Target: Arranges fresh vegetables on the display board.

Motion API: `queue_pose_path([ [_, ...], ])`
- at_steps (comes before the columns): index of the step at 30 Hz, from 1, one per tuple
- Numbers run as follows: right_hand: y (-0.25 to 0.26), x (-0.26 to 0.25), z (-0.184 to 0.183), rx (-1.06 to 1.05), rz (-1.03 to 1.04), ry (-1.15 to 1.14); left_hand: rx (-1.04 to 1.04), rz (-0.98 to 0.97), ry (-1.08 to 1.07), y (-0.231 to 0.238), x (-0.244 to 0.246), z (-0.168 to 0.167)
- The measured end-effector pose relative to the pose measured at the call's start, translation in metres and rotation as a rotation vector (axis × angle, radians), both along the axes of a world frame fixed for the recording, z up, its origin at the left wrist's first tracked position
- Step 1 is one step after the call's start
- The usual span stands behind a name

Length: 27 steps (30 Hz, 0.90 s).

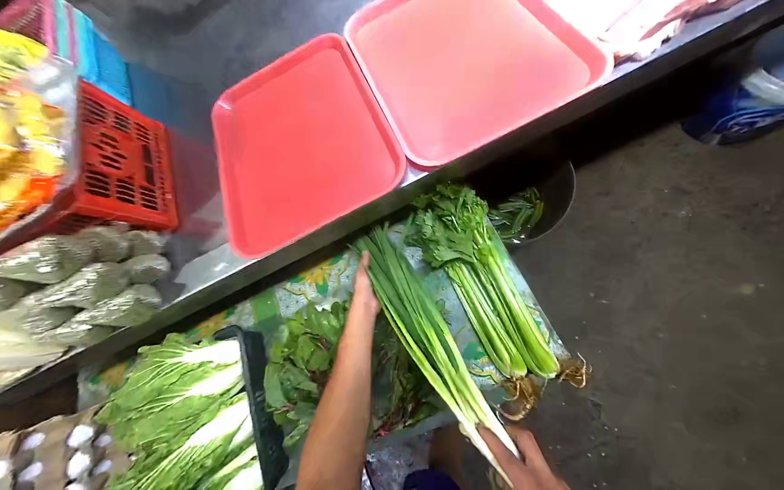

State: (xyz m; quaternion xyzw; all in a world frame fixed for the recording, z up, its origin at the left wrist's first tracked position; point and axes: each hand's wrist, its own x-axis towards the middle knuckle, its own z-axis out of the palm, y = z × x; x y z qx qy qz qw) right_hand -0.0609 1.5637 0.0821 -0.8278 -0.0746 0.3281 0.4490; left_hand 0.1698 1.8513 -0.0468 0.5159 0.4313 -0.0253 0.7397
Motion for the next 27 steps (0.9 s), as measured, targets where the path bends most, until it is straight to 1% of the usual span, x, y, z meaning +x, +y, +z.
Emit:
queue_pose_path([
  [2,0.001,0.003,-0.029,0.014,-0.119,0.019,-0.024,0.042,0.017,0.008,0.010,-0.015],
  [5,0.001,-0.002,-0.065,0.009,-0.217,0.032,0.033,0.027,0.039,0.013,0.019,-0.024],
  [7,0.003,-0.010,-0.086,0.030,-0.277,-0.032,0.160,-0.011,0.029,0.008,0.031,-0.022],
  [9,0.006,-0.020,-0.101,0.029,-0.306,-0.145,0.391,-0.084,0.044,0.003,0.042,-0.023],
  [11,0.012,-0.022,-0.097,-0.007,-0.264,-0.235,0.566,-0.158,0.065,0.001,0.047,-0.021],
  [14,0.022,-0.011,-0.058,-0.026,-0.142,-0.195,0.666,-0.197,0.099,0.004,0.040,-0.013],
  [16,0.024,-0.005,-0.044,-0.047,-0.069,-0.180,0.748,-0.294,0.155,0.012,0.032,-0.008],
  [20,0.023,-0.004,-0.056,-0.094,-0.024,-0.241,0.983,-0.570,0.369,0.020,0.042,0.003],
  [23,0.023,-0.002,-0.061,-0.116,-0.042,-0.292,1.086,-0.712,0.499,0.020,0.058,0.002],
  [25,0.022,0.001,-0.061,-0.139,-0.045,-0.335,1.107,-0.748,0.556,0.023,0.067,0.000],
  [27,0.022,0.005,-0.058,-0.133,-0.060,-0.378,1.098,-0.737,0.588,0.032,0.073,-0.004],
])
